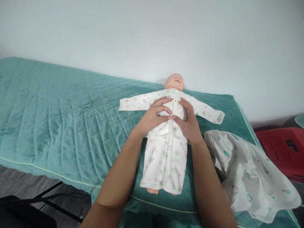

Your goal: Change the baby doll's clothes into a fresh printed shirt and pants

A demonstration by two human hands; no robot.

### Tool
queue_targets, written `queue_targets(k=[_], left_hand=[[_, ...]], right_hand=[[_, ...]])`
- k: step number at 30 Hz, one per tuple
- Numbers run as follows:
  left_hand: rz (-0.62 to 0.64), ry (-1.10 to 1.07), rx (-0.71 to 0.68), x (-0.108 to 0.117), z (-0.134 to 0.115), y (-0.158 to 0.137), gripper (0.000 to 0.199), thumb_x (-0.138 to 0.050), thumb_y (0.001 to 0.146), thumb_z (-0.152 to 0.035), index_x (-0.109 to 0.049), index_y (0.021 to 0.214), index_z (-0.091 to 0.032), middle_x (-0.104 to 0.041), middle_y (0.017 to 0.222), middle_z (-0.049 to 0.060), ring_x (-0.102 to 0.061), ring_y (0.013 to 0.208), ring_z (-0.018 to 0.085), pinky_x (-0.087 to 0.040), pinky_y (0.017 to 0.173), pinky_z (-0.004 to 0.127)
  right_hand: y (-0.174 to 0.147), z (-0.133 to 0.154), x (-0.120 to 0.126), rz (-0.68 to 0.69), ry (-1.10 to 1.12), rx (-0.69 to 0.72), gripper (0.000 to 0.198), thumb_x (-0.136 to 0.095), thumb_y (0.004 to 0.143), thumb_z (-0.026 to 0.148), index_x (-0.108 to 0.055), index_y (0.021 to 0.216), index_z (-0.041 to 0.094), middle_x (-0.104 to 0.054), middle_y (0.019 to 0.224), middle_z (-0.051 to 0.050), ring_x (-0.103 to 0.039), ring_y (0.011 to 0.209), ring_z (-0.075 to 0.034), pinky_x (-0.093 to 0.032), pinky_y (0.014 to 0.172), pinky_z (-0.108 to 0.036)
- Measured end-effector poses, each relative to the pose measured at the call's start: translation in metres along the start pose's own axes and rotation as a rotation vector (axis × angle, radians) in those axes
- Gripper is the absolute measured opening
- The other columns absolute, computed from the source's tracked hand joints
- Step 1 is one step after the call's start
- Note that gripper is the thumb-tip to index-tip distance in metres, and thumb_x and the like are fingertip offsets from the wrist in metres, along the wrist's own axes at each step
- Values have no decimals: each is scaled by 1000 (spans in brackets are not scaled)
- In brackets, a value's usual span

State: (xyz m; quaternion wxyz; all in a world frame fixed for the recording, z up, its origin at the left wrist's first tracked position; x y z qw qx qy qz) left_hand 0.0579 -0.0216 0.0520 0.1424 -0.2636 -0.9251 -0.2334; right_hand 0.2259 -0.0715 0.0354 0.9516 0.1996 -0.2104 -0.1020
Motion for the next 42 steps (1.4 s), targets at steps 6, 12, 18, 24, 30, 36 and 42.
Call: queue_targets(k=[6, 12, 18, 24, 30, 36, 42], left_hand=[[7, 28, -31, 0, 0, 0, 5, -70, 87, -28, -69, 88, -24, -51, 152, 1, -32, 151, 24, -26, 125, 51], [9, 57, -54, 1, 1, 1, 5, -69, 87, -28, -71, 88, -24, -52, 152, 2, -32, 151, 24, -25, 125, 51], [17, 67, -49, 1, 2, 1, 7, -68, 88, -28, -73, 90, -25, -52, 152, 1, -32, 151, 25, -27, 125, 52], [19, 62, -57, 1, 1, 0, 8, -68, 88, -27, -75, 90, -25, -53, 151, 2, -33, 151, 25, -28, 125, 51], [31, 68, -56, 3, 2, 0, 11, -65, 90, -29, -76, 91, -26, -51, 153, 0, -32, 151, 25, -28, 125, 52], [15, 100, -64, 1, 1, 1, 13, -61, 94, -32, -72, 92, -25, -52, 152, 2, -33, 150, 24, -28, 125, 51], [-56, 131, -116, -3, 1, 2, 16, -58, 96, -33, -72, 97, -24, -56, 147, 5, -41, 145, 22, -31, 123, 46]], right_hand=[[0, 0, -1, -14, -8, 20, 50, -71, 85, 36, -52, 131, 31, -43, 155, -6, -36, 147, -24, -26, 125, -52], [0, 0, -1, -19, -14, 15, 49, -70, 85, 37, -51, 131, 31, -43, 155, -6, -36, 148, -25, -26, 125, -53], [0, -2, 0, 8, 2, 5, 49, -67, 87, 37, -51, 132, 33, -41, 157, -4, -33, 149, -25, -24, 126, -52], [0, -4, 4, 103, 22, 31, 56, -69, 85, 36, -49, 137, 34, -35, 161, -3, -28, 152, -25, -21, 127, -52], [-1, -3, 5, 113, -12, 17, 56, -69, 85, 39, -49, 138, 35, -33, 162, -2, -27, 152, -26, -22, 127, -55], [0, -2, 3, 63, 2, 20, 51, -68, 86, 35, -52, 134, 34, -38, 159, -2, -31, 151, -26, -24, 126, -54], [0, -3, 2, 34, -4, 23, 50, -67, 84, 29, -53, 132, 33, -41, 157, -4, -34, 149, -25, -24, 126, -53]])
Point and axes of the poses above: each hand's wrist, its own y-axis towards the middle knuckle, its own x-axis out of the back of the hand, z = x × y, the point moved 4 cm from there along y, towards the middle knuckle
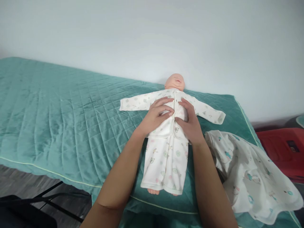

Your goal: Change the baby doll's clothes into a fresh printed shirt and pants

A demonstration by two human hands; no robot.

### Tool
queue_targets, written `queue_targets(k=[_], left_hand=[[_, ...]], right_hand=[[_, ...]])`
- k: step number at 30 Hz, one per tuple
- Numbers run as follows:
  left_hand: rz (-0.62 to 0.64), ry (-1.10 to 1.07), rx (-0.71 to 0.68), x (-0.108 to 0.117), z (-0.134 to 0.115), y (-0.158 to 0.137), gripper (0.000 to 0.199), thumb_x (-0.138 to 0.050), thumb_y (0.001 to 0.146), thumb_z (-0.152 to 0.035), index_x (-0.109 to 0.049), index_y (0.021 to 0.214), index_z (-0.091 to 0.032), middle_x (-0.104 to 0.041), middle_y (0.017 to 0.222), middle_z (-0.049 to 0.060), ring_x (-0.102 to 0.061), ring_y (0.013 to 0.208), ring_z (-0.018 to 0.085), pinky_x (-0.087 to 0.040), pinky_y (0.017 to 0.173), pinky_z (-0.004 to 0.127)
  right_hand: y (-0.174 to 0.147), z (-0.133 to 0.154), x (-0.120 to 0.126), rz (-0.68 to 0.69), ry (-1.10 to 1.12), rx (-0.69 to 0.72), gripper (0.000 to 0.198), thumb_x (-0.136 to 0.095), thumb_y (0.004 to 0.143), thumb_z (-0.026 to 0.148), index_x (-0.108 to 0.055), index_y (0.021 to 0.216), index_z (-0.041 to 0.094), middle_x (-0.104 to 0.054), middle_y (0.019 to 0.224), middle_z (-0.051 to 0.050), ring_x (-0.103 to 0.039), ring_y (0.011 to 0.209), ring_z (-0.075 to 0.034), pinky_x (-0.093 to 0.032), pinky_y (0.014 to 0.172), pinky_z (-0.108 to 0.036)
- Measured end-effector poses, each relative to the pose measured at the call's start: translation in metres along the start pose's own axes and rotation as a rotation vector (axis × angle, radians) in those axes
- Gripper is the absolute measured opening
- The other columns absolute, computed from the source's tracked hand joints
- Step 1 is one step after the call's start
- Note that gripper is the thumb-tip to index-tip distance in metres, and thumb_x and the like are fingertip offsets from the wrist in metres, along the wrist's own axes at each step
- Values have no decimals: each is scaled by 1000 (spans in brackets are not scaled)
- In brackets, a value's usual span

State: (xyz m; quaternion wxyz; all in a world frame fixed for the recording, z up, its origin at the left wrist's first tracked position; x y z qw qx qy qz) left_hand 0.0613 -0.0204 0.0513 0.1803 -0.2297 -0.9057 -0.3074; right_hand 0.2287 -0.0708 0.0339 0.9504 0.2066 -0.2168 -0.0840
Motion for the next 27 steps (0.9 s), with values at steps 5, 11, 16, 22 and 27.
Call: queue_targets(k=[5, 11, 16, 22, 27], left_hand=[[42, 18, 14, 0, 0, -1, 15, -65, 93, -36, -73, 100, -26, -54, 149, 4, -38, 147, 24, -30, 123, 48], [64, 45, -1, 0, -1, -2, 15, -68, 90, -33, -73, 102, -27, -52, 152, 2, -34, 149, 25, -28, 125, 48], [74, 76, -10, 0, -2, -2, 14, -68, 90, -30, -72, 102, -27, -50, 153, 2, -34, 149, 25, -28, 125, 50], [51, 130, -23, -1, -5, -2, 11, -67, 89, -25, -70, 99, -26, -52, 151, 3, -38, 147, 25, -30, 123, 50], [23, 200, -54, -3, -5, -2, 9, -66, 88, -25, -70, 97, -26, -55, 148, 3, -40, 145, 26, -34, 120, 51]], right_hand=[[0, 1, 0, -6, 0, -6, 49, -69, 84, 33, -54, 131, 33, -42, 156, -4, -35, 149, -25, -25, 126, -53], [0, 1, 0, -18, 8, 2, 48, -70, 85, 32, -54, 130, 33, -44, 155, -4, -36, 148, -24, -26, 126, -51], [0, -1, -1, -22, 22, -1, 47, -70, 85, 32, -55, 130, 32, -44, 155, -4, -36, 148, -24, -26, 126, -51], [0, -1, -1, -35, 34, -2, 45, -71, 86, 33, -56, 129, 32, -45, 154, -5, -37, 147, -24, -26, 126, -50], [0, -1, -2, -34, 37, 10, 45, -70, 87, 34, -56, 129, 31, -45, 154, -5, -36, 148, -24, -25, 126, -50]])
Point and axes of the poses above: each hand's wrist, its own y-axis towards the middle knuckle, its own x-axis out of the back of the hand, z = x × y, the point moved 4 cm from there along y, towards the middle knuckle
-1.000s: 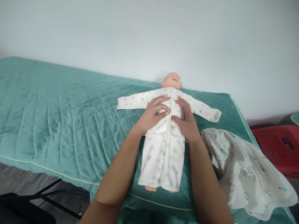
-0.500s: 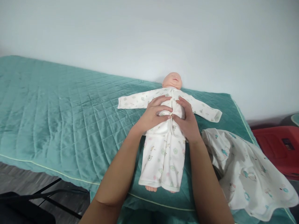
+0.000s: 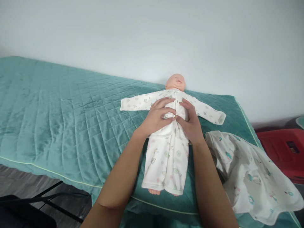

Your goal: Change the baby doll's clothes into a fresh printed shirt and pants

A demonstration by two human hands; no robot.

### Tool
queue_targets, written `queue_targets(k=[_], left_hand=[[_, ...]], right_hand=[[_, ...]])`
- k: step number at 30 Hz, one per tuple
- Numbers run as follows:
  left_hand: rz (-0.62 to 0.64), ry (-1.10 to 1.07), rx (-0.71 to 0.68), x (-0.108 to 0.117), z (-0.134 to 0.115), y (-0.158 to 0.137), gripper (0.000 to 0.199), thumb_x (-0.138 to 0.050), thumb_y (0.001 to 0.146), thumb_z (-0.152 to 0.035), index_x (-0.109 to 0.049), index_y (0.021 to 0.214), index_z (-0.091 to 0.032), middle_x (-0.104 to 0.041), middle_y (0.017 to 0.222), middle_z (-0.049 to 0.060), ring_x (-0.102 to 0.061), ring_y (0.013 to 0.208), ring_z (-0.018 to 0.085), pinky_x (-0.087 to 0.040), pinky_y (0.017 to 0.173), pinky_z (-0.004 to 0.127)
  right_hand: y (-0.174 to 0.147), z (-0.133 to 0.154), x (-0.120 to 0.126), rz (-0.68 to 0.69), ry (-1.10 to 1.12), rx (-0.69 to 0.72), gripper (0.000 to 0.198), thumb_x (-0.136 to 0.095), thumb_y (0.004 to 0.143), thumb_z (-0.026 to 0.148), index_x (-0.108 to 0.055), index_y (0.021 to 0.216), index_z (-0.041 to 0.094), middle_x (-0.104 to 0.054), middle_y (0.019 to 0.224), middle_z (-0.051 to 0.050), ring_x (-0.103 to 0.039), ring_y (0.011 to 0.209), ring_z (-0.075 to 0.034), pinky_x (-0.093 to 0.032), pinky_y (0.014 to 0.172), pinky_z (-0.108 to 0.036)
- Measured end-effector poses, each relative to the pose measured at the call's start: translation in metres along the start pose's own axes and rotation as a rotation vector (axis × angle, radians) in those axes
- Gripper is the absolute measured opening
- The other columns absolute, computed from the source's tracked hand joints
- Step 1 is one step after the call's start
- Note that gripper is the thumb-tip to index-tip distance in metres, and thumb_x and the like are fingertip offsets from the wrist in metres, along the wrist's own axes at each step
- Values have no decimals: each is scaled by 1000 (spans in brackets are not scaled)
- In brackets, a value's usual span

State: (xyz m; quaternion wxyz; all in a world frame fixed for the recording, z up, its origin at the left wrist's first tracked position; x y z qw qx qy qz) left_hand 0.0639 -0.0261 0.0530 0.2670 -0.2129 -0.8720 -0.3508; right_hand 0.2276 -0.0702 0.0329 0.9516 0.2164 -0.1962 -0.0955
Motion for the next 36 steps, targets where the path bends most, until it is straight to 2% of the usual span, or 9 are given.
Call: queue_targets(k=[12, 21, 30, 36], left_hand=[[-49, 156, -98, -6, -1, -2, 7, -64, 90, -25, -67, 97, -25, -55, 147, 5, -45, 140, 25, -36, 117, 49], [-36, 269, -91, -8, -8, -1, 10, -56, 94, -25, -67, 95, -24, -54, 147, 7, -47, 138, 25, -34, 117, 50], [-88, 235, -83, -10, -10, -2, 7, -57, 92, -20, -62, 92, -23, -56, 146, 5, -52, 134, 22, -31, 120, 48], [-157, 186, -103, -9, -12, -2, 6, -55, 93, -19, -60, 92, -23, -65, 133, 5, -58, 125, 19, -40, 112, 42]], right_hand=[[1, -5, 1, -4, 130, -31, 43, -72, 85, 36, -59, 126, 33, -45, 154, -2, -37, 148, -24, -26, 126, -51], [0, -1, 0, -21, 171, -63, 39, -72, 85, 30, -62, 123, 32, -47, 153, -2, -37, 147, -23, -26, 126, -48], [0, -1, 0, -40, 185, -70, 34, -70, 88, 33, -63, 121, 32, -49, 152, -1, -39, 146, -22, -26, 126, -48], [0, 0, -1, -53, 159, -51, 33, -69, 89, 36, -62, 121, 31, -49, 151, -3, -40, 146, -22, -27, 125, -48]])
Point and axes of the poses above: each hand's wrist, its own y-axis towards the middle knuckle, its own x-axis out of the back of the hand, z = x × y, the point moved 4 cm from there along y, towards the middle knuckle
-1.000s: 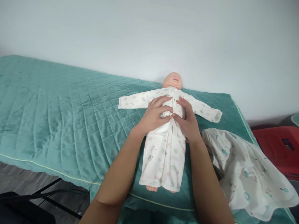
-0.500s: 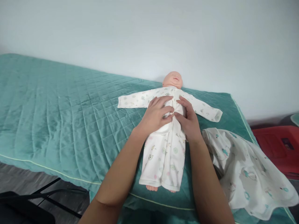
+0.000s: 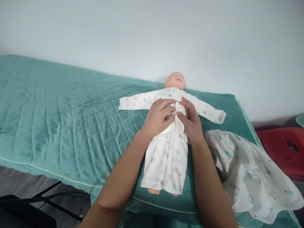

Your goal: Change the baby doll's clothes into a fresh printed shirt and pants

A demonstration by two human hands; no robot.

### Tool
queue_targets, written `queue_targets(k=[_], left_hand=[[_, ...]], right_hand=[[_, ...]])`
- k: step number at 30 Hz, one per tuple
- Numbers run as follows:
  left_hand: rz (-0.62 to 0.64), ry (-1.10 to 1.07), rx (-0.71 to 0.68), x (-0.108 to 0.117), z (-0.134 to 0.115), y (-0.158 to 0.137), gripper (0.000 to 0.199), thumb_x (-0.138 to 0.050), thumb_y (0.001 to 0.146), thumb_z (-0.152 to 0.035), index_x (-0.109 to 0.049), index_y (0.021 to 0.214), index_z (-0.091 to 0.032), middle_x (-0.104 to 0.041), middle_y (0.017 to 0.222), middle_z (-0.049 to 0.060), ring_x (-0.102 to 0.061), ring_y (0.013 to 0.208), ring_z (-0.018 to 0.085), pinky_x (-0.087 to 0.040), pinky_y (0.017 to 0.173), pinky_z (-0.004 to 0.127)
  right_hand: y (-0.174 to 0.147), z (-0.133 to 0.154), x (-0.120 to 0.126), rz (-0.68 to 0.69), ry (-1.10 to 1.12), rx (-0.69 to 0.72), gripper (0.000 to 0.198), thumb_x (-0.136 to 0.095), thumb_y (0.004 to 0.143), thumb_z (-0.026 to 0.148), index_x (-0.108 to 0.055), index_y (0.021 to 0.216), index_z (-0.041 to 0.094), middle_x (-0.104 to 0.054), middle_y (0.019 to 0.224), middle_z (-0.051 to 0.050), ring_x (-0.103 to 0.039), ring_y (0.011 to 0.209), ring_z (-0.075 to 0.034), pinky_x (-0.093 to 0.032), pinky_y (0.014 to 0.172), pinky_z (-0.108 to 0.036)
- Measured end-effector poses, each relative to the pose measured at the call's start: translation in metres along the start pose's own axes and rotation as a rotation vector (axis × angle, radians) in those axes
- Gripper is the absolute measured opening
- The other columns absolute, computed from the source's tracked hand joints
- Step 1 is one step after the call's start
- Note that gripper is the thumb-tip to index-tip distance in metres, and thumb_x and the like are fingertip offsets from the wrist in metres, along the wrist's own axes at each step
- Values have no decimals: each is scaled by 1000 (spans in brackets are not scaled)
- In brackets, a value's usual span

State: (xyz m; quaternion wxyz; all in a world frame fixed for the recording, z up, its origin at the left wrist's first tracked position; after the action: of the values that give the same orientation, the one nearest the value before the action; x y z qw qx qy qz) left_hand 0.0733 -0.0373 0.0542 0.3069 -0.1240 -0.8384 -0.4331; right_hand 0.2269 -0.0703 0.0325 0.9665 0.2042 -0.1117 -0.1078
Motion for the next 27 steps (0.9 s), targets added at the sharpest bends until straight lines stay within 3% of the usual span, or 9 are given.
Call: queue_targets(k=[6, 12, 18, 27], left_hand=[[32, 18, 26, 0, -3, 1, 8, -51, 95, -21, -59, 93, -23, -66, 127, 5, -59, 121, 21, -42, 107, 43], [36, -8, 25, -1, -2, 1, 6, -55, 91, -17, -53, 90, -22, -65, 121, 6, -58, 119, 21, -42, 104, 39], [83, 42, 13, -4, -1, 2, 9, -55, 90, -14, -50, 88, -22, -62, 122, 7, -55, 121, 23, -40, 103, 41], [95, 32, 19, -6, 3, 2, 11, -57, 94, -21, -48, 88, -22, -60, 125, 7, -52, 123, 22, -39, 104, 41]], right_hand=[[0, 2, 0, 8, -41, -5, 33, -66, 90, 41, -60, 121, 31, -48, 152, -3, -40, 146, -23, -28, 125, -50], [-1, 4, 2, 105, -111, 26, 46, -69, 88, 48, -56, 131, 34, -42, 157, -3, -34, 149, -24, -24, 126, -50], [-1, 5, 4, 199, -167, 81, 52, -70, 87, 39, -52, 136, 36, -38, 160, -1, -28, 152, -23, -21, 127, -51], [-1, 4, 3, 194, -193, 97, 54, -69, 86, 31, -52, 137, 37, -38, 159, 0, -29, 152, -24, -21, 127, -51]])
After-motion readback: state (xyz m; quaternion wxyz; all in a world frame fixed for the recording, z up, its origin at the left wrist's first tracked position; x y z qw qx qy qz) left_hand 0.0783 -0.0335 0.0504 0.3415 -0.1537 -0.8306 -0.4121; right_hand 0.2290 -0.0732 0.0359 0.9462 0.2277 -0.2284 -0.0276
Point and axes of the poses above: each hand's wrist, its own y-axis towards the middle knuckle, its own x-axis out of the back of the hand, z = x × y, the point moved 4 cm from there along y, towards the middle knuckle
